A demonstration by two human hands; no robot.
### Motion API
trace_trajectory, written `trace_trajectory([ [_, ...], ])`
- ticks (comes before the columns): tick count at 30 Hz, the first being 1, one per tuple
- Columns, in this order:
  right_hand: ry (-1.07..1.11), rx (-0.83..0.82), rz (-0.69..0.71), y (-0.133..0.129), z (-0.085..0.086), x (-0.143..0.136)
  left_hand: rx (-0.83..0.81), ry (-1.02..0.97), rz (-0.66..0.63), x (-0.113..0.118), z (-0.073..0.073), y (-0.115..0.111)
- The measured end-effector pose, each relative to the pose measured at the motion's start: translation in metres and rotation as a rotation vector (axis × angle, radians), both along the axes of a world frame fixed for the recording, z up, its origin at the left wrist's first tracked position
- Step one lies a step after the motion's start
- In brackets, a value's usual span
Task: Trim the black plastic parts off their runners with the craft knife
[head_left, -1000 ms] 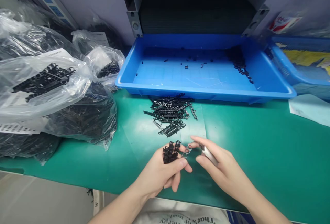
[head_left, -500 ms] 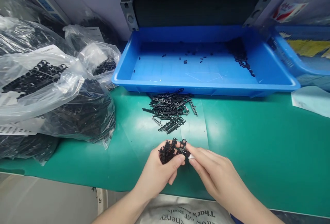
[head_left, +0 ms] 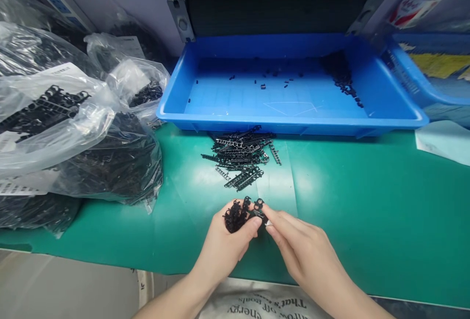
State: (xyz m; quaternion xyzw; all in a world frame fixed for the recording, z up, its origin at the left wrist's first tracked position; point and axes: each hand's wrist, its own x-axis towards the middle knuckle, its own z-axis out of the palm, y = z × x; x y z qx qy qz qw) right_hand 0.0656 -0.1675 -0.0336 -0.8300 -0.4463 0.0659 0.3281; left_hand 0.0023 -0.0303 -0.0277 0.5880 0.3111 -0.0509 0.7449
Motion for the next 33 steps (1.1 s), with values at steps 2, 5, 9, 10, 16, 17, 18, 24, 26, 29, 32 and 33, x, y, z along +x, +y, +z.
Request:
trace_trajectory([
  [2,-0.07,-0.008,-0.031,0.003,-0.003,-0.001,-0.017,0.005,0.032,0.001,-0.002,-0.001],
  [5,-0.205,-0.01,-0.09,0.007,-0.007,-0.004,-0.043,0.002,0.069,-0.001,-0.004,0.0],
  [9,-0.192,-0.012,-0.123,0.007,-0.01,0.003,-0.001,0.024,0.011,-0.007,-0.005,0.007],
  [10,-0.179,-0.028,-0.139,0.008,-0.01,0.008,0.013,0.027,0.0,-0.008,-0.004,0.009],
  [16,-0.08,-0.294,-0.178,0.03,-0.002,0.055,0.077,-0.009,0.1,-0.014,0.002,0.012],
  [17,-0.067,-0.32,-0.17,0.035,-0.001,0.062,0.091,-0.004,0.106,-0.015,0.003,0.012],
  [18,-0.063,-0.33,-0.158,0.038,-0.001,0.068,0.099,0.002,0.105,-0.016,0.004,0.012],
  [24,-0.034,-0.282,-0.02,0.033,-0.003,0.081,0.183,-0.026,0.141,-0.014,0.003,0.027],
  [26,-0.016,-0.234,0.03,0.022,-0.001,0.079,0.228,-0.059,0.152,-0.011,0.001,0.034],
  [29,0.047,-0.051,0.194,0.006,0.005,0.071,0.199,-0.061,0.162,-0.005,0.001,0.037],
  [32,0.074,0.118,0.342,-0.003,0.011,0.061,-0.082,-0.062,-0.021,0.0,0.002,0.029],
  [33,0.061,0.141,0.359,-0.004,0.011,0.058,-0.195,-0.056,-0.107,0.0,0.003,0.025],
])
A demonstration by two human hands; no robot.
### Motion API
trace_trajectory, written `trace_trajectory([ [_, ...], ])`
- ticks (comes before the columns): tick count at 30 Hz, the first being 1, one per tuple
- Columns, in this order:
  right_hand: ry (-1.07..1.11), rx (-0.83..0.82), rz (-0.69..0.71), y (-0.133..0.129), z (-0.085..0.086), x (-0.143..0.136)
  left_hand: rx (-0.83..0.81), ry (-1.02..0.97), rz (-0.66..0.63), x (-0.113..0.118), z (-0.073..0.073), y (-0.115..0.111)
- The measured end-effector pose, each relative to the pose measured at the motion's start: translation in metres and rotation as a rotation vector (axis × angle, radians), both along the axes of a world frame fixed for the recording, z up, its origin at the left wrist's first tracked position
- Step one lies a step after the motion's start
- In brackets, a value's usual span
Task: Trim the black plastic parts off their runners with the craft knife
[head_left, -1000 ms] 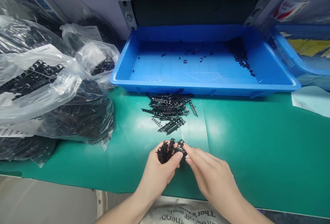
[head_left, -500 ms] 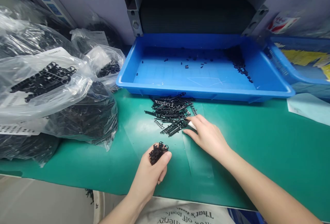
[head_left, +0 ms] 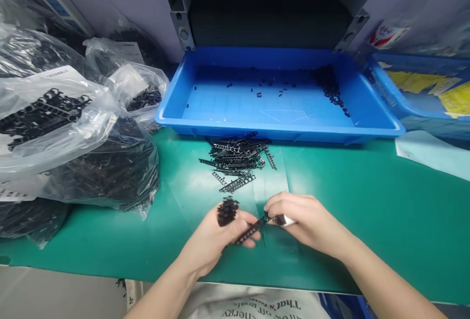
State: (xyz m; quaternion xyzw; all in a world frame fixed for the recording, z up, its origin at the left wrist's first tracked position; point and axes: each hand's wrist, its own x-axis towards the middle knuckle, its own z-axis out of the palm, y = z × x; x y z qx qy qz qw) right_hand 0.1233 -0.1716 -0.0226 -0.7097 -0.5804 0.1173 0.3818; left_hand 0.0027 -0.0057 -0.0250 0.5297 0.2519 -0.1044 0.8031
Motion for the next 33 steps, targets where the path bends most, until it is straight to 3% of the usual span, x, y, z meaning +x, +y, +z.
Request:
trace_trajectory([
  [3,-0.014,0.071,-0.057,-0.001,-0.003,-0.01,-0.144,0.026,-0.11,0.002,0.001,-0.011],
  [6,0.046,0.039,-0.281,-0.003,-0.008,-0.021,-0.036,0.03,-0.003,0.002,0.002,-0.016],
  [8,0.107,-0.05,-0.343,-0.004,-0.01,-0.03,0.042,0.037,0.038,0.002,0.002,-0.016],
  [14,0.114,-0.219,-0.296,-0.004,-0.009,-0.048,0.075,0.002,0.068,0.002,-0.003,-0.018],
  [33,-0.09,-0.103,-0.377,0.004,-0.015,-0.055,0.075,0.015,0.128,0.003,-0.007,-0.023],
])
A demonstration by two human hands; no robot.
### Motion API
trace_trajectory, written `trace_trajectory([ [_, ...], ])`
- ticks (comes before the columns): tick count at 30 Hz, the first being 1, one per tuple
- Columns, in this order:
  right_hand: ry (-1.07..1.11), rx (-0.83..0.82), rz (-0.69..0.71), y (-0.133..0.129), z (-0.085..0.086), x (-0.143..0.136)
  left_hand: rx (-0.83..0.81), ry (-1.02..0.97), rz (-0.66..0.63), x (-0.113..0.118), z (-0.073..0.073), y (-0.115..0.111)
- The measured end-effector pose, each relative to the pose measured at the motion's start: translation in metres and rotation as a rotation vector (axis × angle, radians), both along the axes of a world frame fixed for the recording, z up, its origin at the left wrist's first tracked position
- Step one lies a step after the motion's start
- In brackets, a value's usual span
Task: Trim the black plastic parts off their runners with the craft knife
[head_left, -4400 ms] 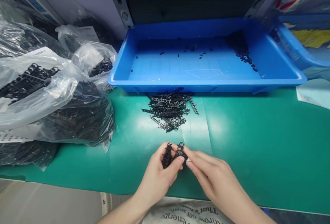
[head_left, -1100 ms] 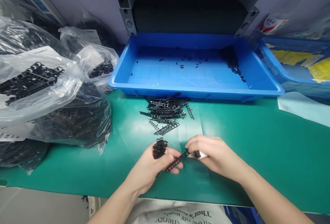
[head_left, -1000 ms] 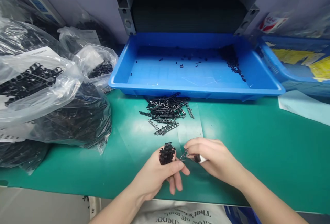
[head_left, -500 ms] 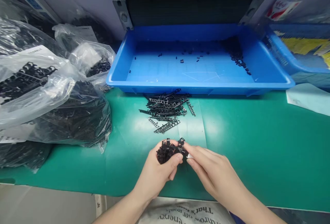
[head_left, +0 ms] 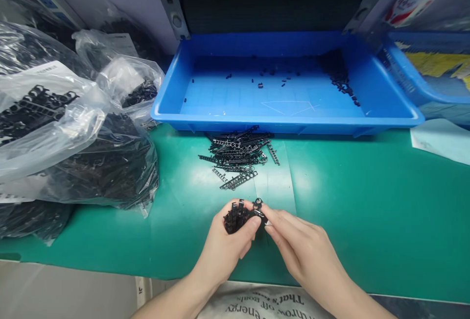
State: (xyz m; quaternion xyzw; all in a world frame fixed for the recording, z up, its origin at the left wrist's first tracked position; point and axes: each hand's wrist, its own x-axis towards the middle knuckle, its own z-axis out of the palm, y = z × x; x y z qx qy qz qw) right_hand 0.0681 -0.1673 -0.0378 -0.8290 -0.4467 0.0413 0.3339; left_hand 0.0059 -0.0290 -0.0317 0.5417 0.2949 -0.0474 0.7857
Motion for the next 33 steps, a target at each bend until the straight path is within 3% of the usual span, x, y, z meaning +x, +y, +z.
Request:
trace_trajectory([
  [5,-0.144,0.027,-0.069,0.002,-0.005,-0.002,-0.007,0.009,0.052,-0.001,-0.002,-0.003],
  [9,-0.076,0.04,-0.123,0.007,-0.007,0.017,0.031,0.045,0.032,-0.003,-0.003,0.002],
  [14,0.068,-0.248,-0.115,0.031,-0.005,0.059,0.12,0.076,-0.012,-0.009,0.0,0.011],
  [19,0.072,-0.332,-0.054,0.049,-0.003,0.082,0.192,-0.018,0.046,-0.014,0.004,0.02],
  [24,0.088,-0.309,0.068,0.027,0.01,0.083,0.375,-0.074,0.218,-0.012,0.007,0.035],
  [26,0.129,-0.235,0.151,0.014,0.018,0.078,0.439,-0.062,0.229,-0.009,0.006,0.035],
  [28,0.204,-0.119,0.232,0.006,0.025,0.071,0.352,-0.037,0.13,-0.005,0.004,0.029],
  [30,0.294,-0.009,0.268,0.002,0.029,0.062,0.134,-0.027,-0.027,-0.001,0.003,0.019],
  [33,0.379,0.064,0.194,0.002,0.025,0.05,-0.128,-0.042,-0.178,0.002,0.003,0.006],
])
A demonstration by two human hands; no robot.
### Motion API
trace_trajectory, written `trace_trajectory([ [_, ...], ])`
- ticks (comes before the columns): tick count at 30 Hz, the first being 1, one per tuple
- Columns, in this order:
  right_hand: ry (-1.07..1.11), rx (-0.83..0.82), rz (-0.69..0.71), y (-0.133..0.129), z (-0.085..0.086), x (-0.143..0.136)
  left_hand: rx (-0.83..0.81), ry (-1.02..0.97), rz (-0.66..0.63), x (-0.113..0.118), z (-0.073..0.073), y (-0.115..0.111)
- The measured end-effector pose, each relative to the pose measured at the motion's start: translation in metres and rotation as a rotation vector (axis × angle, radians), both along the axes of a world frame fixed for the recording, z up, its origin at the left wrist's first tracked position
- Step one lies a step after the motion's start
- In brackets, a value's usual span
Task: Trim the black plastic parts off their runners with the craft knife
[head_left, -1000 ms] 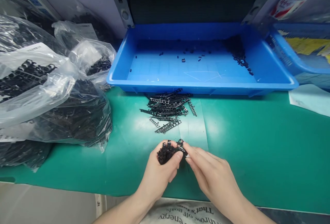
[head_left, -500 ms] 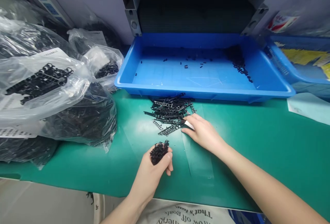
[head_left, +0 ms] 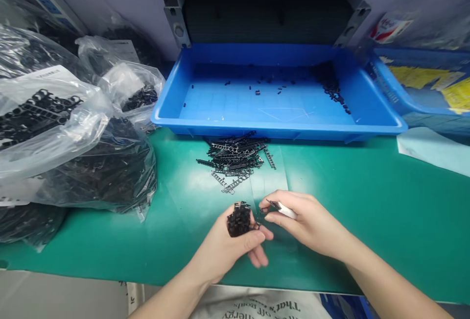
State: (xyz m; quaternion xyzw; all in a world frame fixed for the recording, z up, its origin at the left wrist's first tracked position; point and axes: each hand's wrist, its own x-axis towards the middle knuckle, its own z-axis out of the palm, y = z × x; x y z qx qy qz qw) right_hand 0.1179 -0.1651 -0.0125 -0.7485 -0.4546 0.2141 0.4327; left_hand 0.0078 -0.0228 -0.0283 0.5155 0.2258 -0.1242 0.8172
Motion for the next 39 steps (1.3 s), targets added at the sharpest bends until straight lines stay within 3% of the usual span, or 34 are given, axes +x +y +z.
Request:
trace_trajectory([
  [4,-0.014,-0.049,-0.141,-0.002,-0.012,-0.017,0.029,0.006,0.096,0.001,0.001,-0.003],
  [14,-0.215,-0.293,-0.059,-0.004,-0.017,-0.039,0.279,-0.013,0.095,-0.002,-0.003,0.0],
  [21,-0.359,-0.272,-0.09,-0.001,-0.019,-0.041,0.403,0.035,0.056,-0.001,0.006,0.0],
  [35,-0.482,-0.16,-0.212,0.006,-0.023,-0.055,0.396,0.065,0.13,-0.003,0.002,-0.003],
  [39,-0.469,-0.146,-0.237,0.008,-0.025,-0.048,0.454,0.102,0.166,-0.007,0.0,0.003],
])
